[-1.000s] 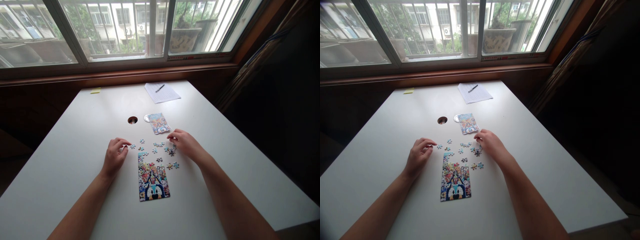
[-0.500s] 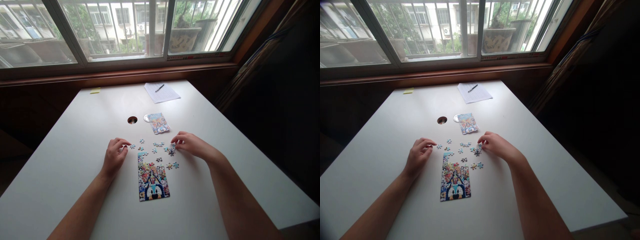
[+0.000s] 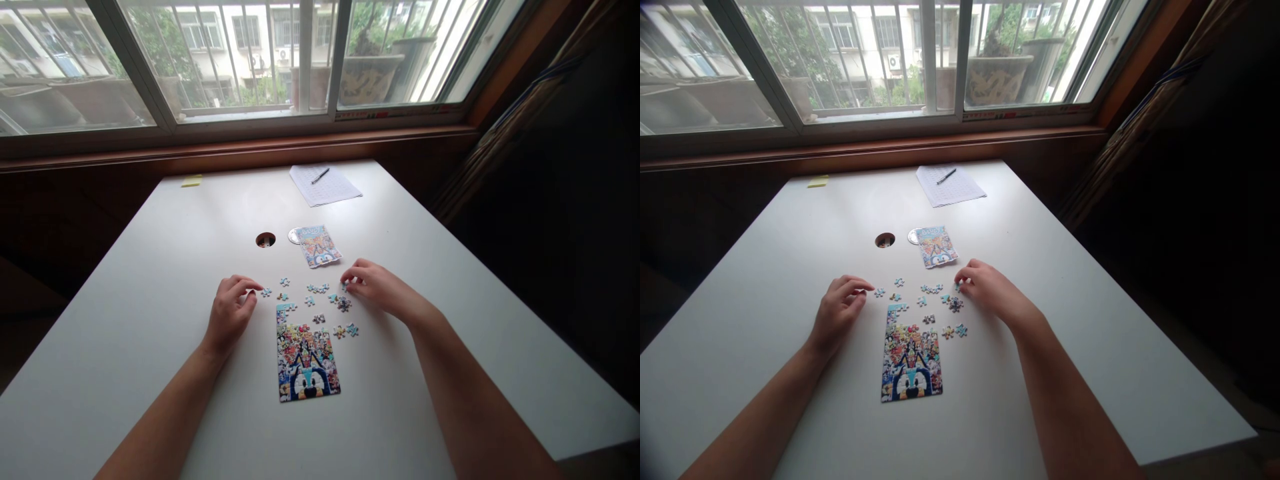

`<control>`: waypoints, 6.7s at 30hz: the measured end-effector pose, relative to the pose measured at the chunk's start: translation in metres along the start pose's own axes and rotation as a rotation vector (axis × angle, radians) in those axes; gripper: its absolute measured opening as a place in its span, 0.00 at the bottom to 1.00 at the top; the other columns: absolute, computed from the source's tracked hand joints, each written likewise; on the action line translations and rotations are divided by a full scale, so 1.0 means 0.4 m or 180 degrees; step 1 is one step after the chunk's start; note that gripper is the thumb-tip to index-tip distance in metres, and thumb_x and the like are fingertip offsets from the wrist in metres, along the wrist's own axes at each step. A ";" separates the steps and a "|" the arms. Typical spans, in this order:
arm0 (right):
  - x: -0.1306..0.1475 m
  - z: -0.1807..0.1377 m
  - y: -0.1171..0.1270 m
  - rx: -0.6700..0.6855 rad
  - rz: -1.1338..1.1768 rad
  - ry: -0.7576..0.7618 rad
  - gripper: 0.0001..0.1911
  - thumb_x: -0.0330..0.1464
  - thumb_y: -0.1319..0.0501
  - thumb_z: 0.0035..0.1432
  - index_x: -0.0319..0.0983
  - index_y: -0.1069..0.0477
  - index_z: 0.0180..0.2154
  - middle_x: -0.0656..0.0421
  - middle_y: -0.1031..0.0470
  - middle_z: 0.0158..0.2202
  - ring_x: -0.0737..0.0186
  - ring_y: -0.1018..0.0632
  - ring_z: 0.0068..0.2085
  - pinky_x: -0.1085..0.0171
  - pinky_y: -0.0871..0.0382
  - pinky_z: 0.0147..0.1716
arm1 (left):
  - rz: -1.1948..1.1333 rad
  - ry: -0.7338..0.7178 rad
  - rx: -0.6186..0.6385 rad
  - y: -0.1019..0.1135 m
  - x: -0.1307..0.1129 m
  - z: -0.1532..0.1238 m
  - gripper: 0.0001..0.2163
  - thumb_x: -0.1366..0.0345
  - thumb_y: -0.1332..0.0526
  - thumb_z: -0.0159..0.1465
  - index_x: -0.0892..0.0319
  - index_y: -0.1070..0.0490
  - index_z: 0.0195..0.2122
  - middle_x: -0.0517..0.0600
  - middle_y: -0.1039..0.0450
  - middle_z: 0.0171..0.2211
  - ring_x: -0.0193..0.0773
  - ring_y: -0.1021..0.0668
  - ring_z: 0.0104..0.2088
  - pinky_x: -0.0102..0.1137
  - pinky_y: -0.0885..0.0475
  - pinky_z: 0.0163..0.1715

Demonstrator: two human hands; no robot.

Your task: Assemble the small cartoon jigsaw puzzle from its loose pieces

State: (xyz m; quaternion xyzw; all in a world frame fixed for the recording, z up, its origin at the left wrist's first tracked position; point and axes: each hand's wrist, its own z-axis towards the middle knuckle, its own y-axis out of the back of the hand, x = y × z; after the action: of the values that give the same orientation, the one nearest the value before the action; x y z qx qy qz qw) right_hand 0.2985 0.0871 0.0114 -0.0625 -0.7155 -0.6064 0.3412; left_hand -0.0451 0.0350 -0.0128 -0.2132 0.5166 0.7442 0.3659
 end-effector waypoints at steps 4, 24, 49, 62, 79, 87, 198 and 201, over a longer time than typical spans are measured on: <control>0.037 0.007 -0.017 -0.0283 -0.0197 0.0293 0.08 0.28 0.38 0.62 0.43 0.22 0.42 0.56 0.26 0.43 0.60 0.24 0.40 0.62 0.30 0.42 | -0.0001 -0.0001 0.0018 -0.002 0.002 0.000 0.09 0.71 0.44 0.64 0.55 0.24 0.37 0.51 0.28 0.40 0.42 0.28 0.44 0.34 0.26 0.36; 0.154 0.023 -0.154 -0.0214 -0.0037 0.0871 0.08 0.26 0.38 0.62 0.41 0.22 0.41 0.55 0.23 0.41 0.58 0.25 0.45 0.61 0.32 0.45 | 0.0545 -0.1360 0.0782 -0.014 -0.003 -0.008 0.13 0.70 0.39 0.66 0.49 0.23 0.49 0.51 0.25 0.42 0.43 0.30 0.45 0.39 0.28 0.46; 0.198 0.015 -0.170 -0.0151 0.0125 0.0540 0.06 0.26 0.36 0.60 0.39 0.24 0.40 0.55 0.29 0.41 0.58 0.26 0.44 0.60 0.32 0.46 | 0.1045 -0.1792 0.1036 -0.021 -0.010 -0.013 0.14 0.68 0.39 0.67 0.48 0.25 0.52 0.49 0.23 0.46 0.45 0.31 0.47 0.41 0.30 0.50; 0.203 0.009 -0.187 -0.0089 -0.0124 0.0477 0.06 0.28 0.38 0.63 0.39 0.29 0.42 0.53 0.31 0.45 0.53 0.31 0.49 0.55 0.34 0.50 | 0.1081 -0.1820 0.1070 -0.022 -0.006 -0.012 0.14 0.68 0.40 0.67 0.49 0.25 0.52 0.49 0.24 0.47 0.45 0.30 0.47 0.41 0.29 0.50; 0.210 0.010 -0.172 -0.0254 -0.0046 0.0487 0.05 0.28 0.35 0.60 0.41 0.24 0.39 0.56 0.28 0.40 0.58 0.26 0.42 0.59 0.31 0.45 | 0.1091 -0.1719 0.1112 -0.025 -0.017 -0.017 0.18 0.70 0.39 0.66 0.47 0.27 0.55 0.50 0.24 0.47 0.46 0.31 0.48 0.42 0.30 0.50; 0.203 0.012 -0.181 -0.0325 -0.0075 0.0540 0.04 0.30 0.36 0.61 0.42 0.22 0.39 0.56 0.28 0.39 0.59 0.25 0.41 0.60 0.31 0.45 | 0.1232 -0.1647 0.1290 -0.024 -0.031 -0.022 0.20 0.68 0.41 0.67 0.45 0.30 0.59 0.52 0.29 0.50 0.48 0.34 0.50 0.44 0.32 0.52; 0.120 0.030 -0.128 -0.0364 -0.0674 0.0825 0.06 0.30 0.37 0.63 0.44 0.21 0.40 0.55 0.25 0.41 0.56 0.30 0.44 0.59 0.36 0.43 | 0.1011 -0.0446 0.0266 -0.015 0.017 -0.005 0.07 0.65 0.39 0.67 0.51 0.22 0.42 0.51 0.28 0.41 0.46 0.31 0.44 0.43 0.31 0.48; 0.119 0.030 -0.130 -0.0319 -0.0609 0.0778 0.05 0.29 0.37 0.62 0.43 0.22 0.39 0.56 0.26 0.41 0.56 0.30 0.44 0.59 0.36 0.44 | 0.1007 -0.0449 0.0272 -0.015 0.019 -0.006 0.07 0.65 0.39 0.67 0.51 0.22 0.42 0.51 0.28 0.41 0.46 0.31 0.44 0.43 0.32 0.48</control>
State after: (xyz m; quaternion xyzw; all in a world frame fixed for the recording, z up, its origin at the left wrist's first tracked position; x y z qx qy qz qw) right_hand 0.2312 0.0694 -0.0054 0.0632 -0.6402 -0.6741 0.3629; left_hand -0.0455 0.0365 -0.0226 -0.0608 0.5479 0.7829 0.2884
